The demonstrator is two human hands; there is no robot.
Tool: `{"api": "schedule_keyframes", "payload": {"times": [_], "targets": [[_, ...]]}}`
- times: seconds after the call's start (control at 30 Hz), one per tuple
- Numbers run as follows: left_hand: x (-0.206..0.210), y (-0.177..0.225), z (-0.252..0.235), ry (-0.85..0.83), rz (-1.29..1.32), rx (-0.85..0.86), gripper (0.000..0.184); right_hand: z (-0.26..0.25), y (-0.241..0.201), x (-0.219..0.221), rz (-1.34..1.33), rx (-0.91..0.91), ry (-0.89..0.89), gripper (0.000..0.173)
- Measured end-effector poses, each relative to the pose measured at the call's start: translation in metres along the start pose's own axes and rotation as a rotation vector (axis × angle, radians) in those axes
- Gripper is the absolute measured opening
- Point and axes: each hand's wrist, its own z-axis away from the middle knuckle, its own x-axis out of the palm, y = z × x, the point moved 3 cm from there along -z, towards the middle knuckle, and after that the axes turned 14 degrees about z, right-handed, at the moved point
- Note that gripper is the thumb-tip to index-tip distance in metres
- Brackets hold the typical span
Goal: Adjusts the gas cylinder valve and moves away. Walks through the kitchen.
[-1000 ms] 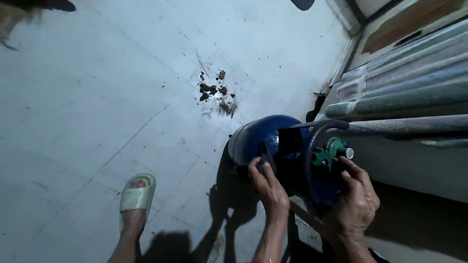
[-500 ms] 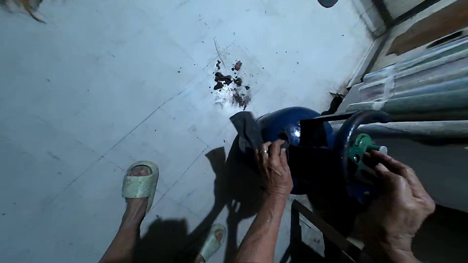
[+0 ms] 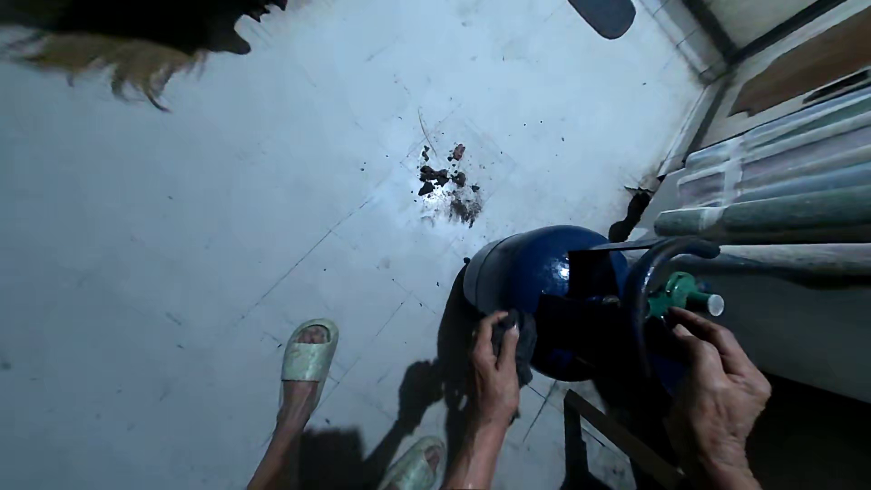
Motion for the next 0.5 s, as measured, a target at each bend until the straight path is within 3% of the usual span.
{"api": "schedule_keyframes", "payload": {"times": [0.17, 0.3, 0.4, 0.5], "targets": [[0.053, -0.001, -0.066, -0.121, -0.179, 0.085, 0.029, 0.003, -0.004, -0.001, -0.026, -0.039, 0.006, 0.032], [0.095, 0.015, -0.124, -0.369, -0.353, 0.225, 0.026, 0.004, -0.004, -0.004, -0.038, -0.091, -0.063, 0.031], [0.145, 0.016, -0.176, -0.63, -0.468, 0.13, 0.026, 0.003, -0.001, -0.006, -0.012, -0.098, -0.134, 0.032], [0.179, -0.001, -0.227, -0.783, -0.583, -0.117, 0.027, 0.003, 0.004, -0.005, -0.007, -0.127, -0.157, 0.034]]}}
